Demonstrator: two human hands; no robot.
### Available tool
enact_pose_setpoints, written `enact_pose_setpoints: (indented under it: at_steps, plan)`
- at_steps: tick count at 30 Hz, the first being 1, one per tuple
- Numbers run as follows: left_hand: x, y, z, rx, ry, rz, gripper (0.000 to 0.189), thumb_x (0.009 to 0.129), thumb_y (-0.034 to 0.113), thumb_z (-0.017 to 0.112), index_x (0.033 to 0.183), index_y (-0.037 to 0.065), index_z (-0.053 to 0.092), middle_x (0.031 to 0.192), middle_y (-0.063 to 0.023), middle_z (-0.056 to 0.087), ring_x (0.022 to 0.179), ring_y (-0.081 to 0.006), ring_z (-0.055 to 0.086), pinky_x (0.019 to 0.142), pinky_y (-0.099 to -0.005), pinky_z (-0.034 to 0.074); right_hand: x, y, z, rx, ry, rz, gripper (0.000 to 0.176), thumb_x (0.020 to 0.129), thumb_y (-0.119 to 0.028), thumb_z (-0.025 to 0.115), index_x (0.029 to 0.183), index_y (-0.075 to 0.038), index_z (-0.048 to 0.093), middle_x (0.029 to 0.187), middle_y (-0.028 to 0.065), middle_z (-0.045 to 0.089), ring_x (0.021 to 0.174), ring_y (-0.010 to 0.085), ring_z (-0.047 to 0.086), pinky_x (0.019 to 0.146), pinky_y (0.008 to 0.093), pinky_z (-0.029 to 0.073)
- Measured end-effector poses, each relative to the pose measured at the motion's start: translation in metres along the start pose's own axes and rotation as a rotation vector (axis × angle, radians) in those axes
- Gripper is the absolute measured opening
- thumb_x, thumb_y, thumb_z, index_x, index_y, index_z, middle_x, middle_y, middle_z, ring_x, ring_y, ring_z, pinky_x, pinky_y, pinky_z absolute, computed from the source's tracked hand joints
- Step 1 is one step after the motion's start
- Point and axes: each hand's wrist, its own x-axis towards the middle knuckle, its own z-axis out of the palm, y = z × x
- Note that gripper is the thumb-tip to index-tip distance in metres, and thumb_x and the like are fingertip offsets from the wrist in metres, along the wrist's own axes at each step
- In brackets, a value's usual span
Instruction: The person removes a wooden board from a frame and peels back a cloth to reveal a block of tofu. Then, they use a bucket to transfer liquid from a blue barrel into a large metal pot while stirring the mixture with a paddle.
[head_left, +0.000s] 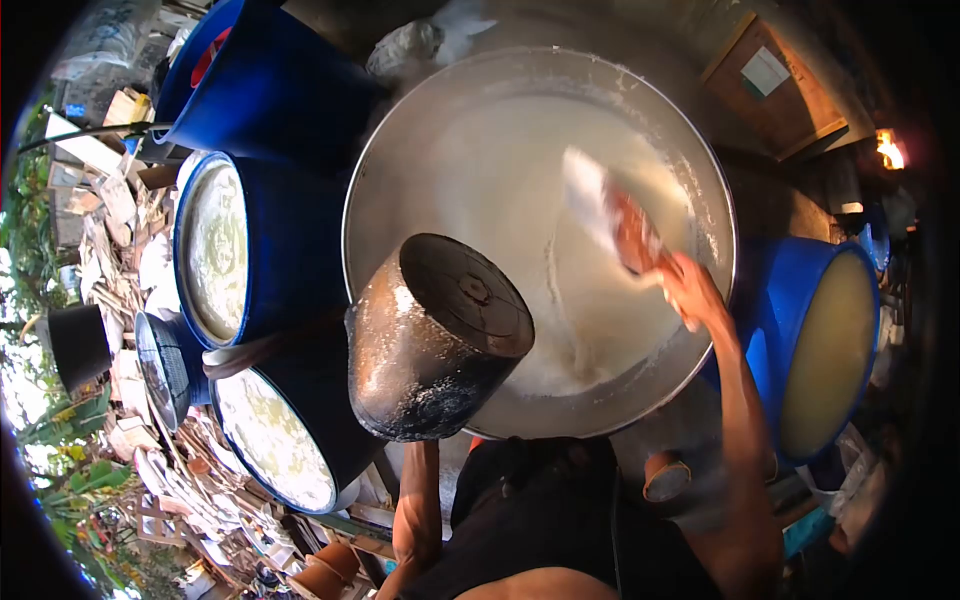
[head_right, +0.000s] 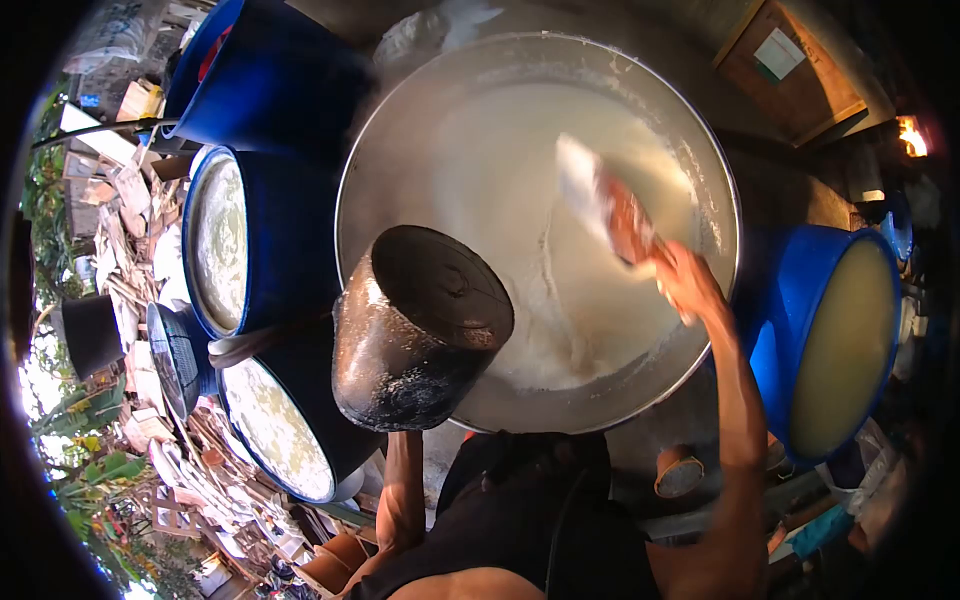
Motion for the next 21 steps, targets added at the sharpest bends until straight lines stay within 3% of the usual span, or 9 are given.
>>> enact_pose_setpoints:
  at_steps: [3,7,9,10,11,13,17,19,21]
  plan:
    - [-0.005,0.015,-0.002,0.014,0.033,0.01,0.052,0.095,0.041,0.055,0.132,0.003,0.055,0.106,-0.0092,0.067,0.096,-0.0218,0.066,0.083,-0.0337,0.056,0.087,0.006,0.019,0.074,0.246,-0.113,0.018,0.093,-0.017,0.063,0.105,-0.004,0.056,0.061,0.0042,0.055,0.05,0.0142,0.053,0.044,0.0317,0.043]
    - [-0.017,0.048,-0.015,0.042,0.084,0.044,0.052,0.095,0.04,0.055,0.132,0.003,0.055,0.105,-0.0089,0.067,0.095,-0.0213,0.066,0.082,-0.0333,0.056,0.189,0.023,0.05,0.043,0.078,-0.223,0.022,0.092,-0.018,0.064,0.108,-0.004,0.056,0.067,0.0064,0.058,0.05,0.0147,0.052,0.044,0.032,0.045]
    - [-0.023,0.067,-0.021,0.066,0.115,0.074,0.052,0.095,0.04,0.055,0.132,0.003,0.055,0.105,-0.0087,0.067,0.094,-0.021,0.066,0.081,-0.033,0.056,0.22,0.057,0.083,0.218,0.0,-0.222,0.03,0.093,-0.021,0.064,0.116,-0.004,0.056,0.071,0.0077,0.058,0.056,0.0129,0.055,0.047,0.0303,0.046]
    - [-0.028,0.077,-0.025,0.078,0.131,0.095,0.052,0.095,0.04,0.055,0.132,0.003,0.055,0.104,-0.0086,0.067,0.094,-0.0209,0.066,0.081,-0.0329,0.056,0.178,-0.007,0.082,-0.112,-0.042,0.021,0.04,0.092,-0.024,0.064,0.124,-0.002,0.054,0.077,0.015,0.064,0.065,0.0227,0.064,0.053,0.0385,0.051]
    - [-0.031,0.087,-0.029,0.089,0.148,0.111,0.052,0.095,0.04,0.055,0.132,0.003,0.055,0.104,-0.0085,0.067,0.094,-0.0208,0.066,0.081,-0.0328,0.056,0.199,0.049,0.108,-0.053,0.079,-0.366,0.041,0.092,-0.025,0.063,0.124,-0.002,0.052,0.087,0.0234,0.067,0.078,0.0394,0.067,0.064,0.049,0.052]
    - [-0.039,0.107,-0.034,0.116,0.174,0.151,0.052,0.095,0.04,0.055,0.132,0.003,0.055,0.104,-0.0084,0.067,0.093,-0.0206,0.066,0.08,-0.0326,0.056,0.198,0.078,0.137,-0.391,0.075,-0.575,0.039,0.092,-0.026,0.062,0.122,-0.004,0.052,0.095,0.0273,0.066,0.087,0.0493,0.062,0.073,0.0541,0.05]
    - [-0.051,0.138,-0.039,0.168,0.214,0.225,0.051,0.095,0.04,0.056,0.132,0.004,0.055,0.103,-0.008,0.067,0.092,-0.0201,0.066,0.079,-0.0322,0.056,0.108,0.086,0.154,-0.407,-0.121,-0.371,0.031,0.094,-0.025,0.057,0.122,-0.011,0.054,0.093,0.0244,0.067,0.086,0.0473,0.064,0.075,0.0562,0.05]
    - [-0.058,0.151,-0.038,0.198,0.224,0.25,0.051,0.095,0.039,0.056,0.132,0.004,0.055,0.102,-0.0079,0.067,0.092,-0.0198,0.066,0.078,-0.032,0.056,0.065,0.111,0.169,-0.542,0.051,-0.605,0.03,0.094,-0.02,0.054,0.123,-0.014,0.054,0.088,0.0224,0.069,0.083,0.0467,0.065,0.075,0.0572,0.05]
    - [-0.061,0.16,-0.036,0.227,0.223,0.272,0.051,0.095,0.039,0.056,0.131,0.004,0.055,0.102,-0.0077,0.067,0.091,-0.0196,0.066,0.078,-0.0318,0.056,0.033,0.117,0.163,-0.606,-0.191,-0.354,0.032,0.093,-0.018,0.053,0.124,-0.012,0.054,0.084,0.0206,0.07,0.081,0.0453,0.067,0.075,0.0555,0.052]
